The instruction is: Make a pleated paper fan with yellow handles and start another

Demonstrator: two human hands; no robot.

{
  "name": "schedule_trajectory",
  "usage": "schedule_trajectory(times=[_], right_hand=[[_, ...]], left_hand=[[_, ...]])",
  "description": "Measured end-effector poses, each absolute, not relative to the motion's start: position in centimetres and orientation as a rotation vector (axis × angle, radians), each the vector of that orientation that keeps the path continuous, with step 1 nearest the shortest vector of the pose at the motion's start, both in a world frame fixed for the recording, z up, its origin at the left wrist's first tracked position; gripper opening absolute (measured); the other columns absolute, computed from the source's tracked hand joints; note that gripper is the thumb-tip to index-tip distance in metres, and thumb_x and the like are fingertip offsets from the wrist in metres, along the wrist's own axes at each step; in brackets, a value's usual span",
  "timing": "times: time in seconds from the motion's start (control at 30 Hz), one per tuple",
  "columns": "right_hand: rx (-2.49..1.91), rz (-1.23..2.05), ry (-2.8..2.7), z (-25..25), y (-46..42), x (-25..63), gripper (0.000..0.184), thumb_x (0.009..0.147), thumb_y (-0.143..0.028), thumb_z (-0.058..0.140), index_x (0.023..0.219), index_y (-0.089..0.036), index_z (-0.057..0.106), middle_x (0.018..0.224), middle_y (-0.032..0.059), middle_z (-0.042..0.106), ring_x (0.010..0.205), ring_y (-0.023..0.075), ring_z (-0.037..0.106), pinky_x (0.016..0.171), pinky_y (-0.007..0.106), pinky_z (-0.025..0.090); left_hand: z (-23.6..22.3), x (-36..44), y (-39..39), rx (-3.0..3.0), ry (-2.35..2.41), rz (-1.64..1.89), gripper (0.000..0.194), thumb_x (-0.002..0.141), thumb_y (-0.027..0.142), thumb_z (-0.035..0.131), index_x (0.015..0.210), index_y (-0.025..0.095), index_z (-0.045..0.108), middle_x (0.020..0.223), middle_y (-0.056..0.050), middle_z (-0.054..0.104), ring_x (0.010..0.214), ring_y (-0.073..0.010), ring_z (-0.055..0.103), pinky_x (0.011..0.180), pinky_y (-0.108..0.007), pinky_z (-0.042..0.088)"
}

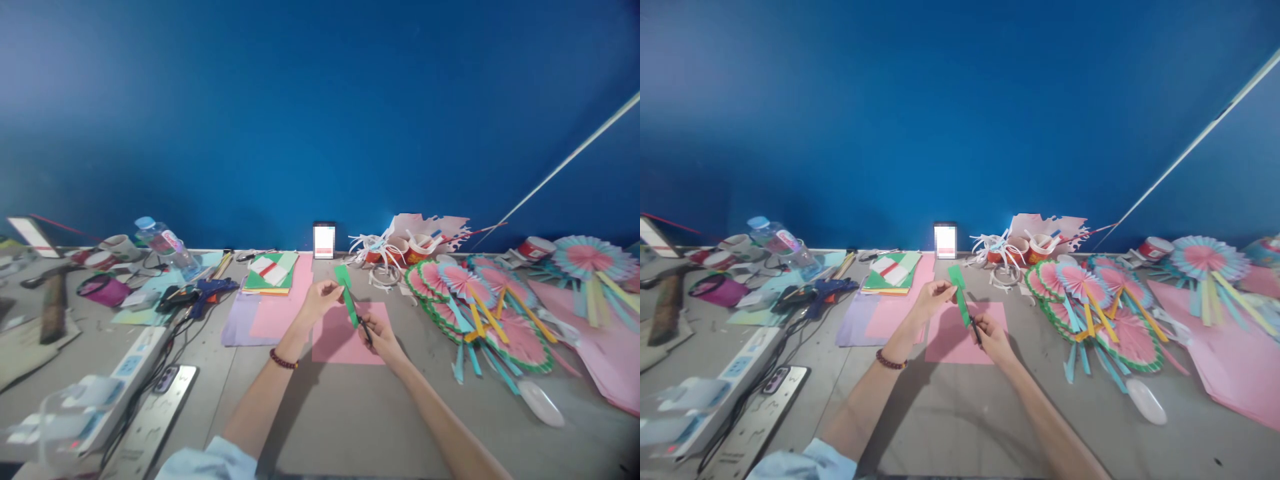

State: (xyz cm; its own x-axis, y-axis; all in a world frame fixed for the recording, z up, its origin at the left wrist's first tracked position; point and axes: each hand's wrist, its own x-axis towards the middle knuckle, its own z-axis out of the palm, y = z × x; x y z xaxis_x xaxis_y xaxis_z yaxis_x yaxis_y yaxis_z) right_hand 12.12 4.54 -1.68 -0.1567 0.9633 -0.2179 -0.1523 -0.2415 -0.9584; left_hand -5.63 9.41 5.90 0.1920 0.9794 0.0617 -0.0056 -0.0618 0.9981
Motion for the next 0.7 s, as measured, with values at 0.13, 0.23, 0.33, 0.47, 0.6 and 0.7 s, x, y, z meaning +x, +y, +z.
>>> schedule_trajectory(times=[0.13, 0.23, 0.33, 0.47, 0.6, 0.7], right_hand=[[-1.179, 1.563, -1.06, -1.55, 4.5, 12.14, 0.052, 0.057, -0.062, 0.075, 0.073, -0.021, 0.046, 0.043, -0.0089, 0.046, 0.033, 0.0035, 0.031, 0.033, 0.015, 0.021], [-1.169, 1.575, -1.087, -1.55, 4.4, 12.18, 0.052, 0.058, -0.062, 0.074, 0.074, -0.021, 0.046, 0.043, -0.0086, 0.047, 0.033, 0.0034, 0.03, 0.033, 0.015, 0.021], [-1.164, 1.585, -1.112, -1.52, 4.3, 12.14, 0.051, 0.059, -0.062, 0.073, 0.074, -0.021, 0.047, 0.043, -0.0083, 0.048, 0.033, 0.0036, 0.03, 0.032, 0.015, 0.02], [-1.179, 1.594, -1.122, -1.49, 4.24, 12.04, 0.05, 0.061, -0.062, 0.073, 0.075, -0.021, 0.047, 0.044, -0.0081, 0.049, 0.032, 0.0035, 0.029, 0.032, 0.015, 0.02], [-1.206, 1.598, -1.124, -1.6, 4.24, 12.02, 0.051, 0.06, -0.062, 0.072, 0.075, -0.021, 0.045, 0.044, -0.0079, 0.049, 0.032, 0.0041, 0.031, 0.031, 0.015, 0.02], [-1.206, 1.599, -1.116, -1.66, 4.21, 12.04, 0.051, 0.06, -0.062, 0.072, 0.076, -0.022, 0.045, 0.045, -0.0083, 0.05, 0.032, 0.0036, 0.03, 0.031, 0.015, 0.019]], left_hand=[[6.31, -5.64, 9.26, 1.349, 1.021, 1.107, 0.035, 0.075, 0.049, 0.066, 0.068, 0.016, 0.063, 0.064, -0.003, 0.063, 0.065, -0.0161, 0.06, 0.065, -0.029, 0.05], [6.7, -5.57, 9.19, 1.35, 1.035, 1.124, 0.036, 0.075, 0.051, 0.065, 0.065, 0.017, 0.063, 0.062, -0.002, 0.061, 0.063, -0.0151, 0.058, 0.061, -0.028, 0.048], [6.89, -5.54, 9.2, 1.323, 1.124, 1.207, 0.038, 0.076, 0.051, 0.064, 0.059, 0.018, 0.058, 0.06, 0.0, 0.057, 0.06, -0.0132, 0.054, 0.059, -0.026, 0.045], [6.63, -5.61, 9.35, 1.32, 1.147, 1.267, 0.039, 0.076, 0.05, 0.064, 0.058, 0.019, 0.053, 0.057, 0.002, 0.052, 0.057, -0.0119, 0.049, 0.057, -0.025, 0.041], [6.27, -5.72, 9.45, 1.358, 1.122, 1.263, 0.037, 0.078, 0.049, 0.061, 0.059, 0.018, 0.052, 0.058, 0.002, 0.051, 0.057, -0.0117, 0.048, 0.057, -0.025, 0.039], [6.15, -5.74, 9.43, 1.356, 1.114, 1.237, 0.036, 0.078, 0.047, 0.062, 0.06, 0.018, 0.053, 0.058, 0.002, 0.05, 0.058, -0.0112, 0.048, 0.058, -0.025, 0.039]])
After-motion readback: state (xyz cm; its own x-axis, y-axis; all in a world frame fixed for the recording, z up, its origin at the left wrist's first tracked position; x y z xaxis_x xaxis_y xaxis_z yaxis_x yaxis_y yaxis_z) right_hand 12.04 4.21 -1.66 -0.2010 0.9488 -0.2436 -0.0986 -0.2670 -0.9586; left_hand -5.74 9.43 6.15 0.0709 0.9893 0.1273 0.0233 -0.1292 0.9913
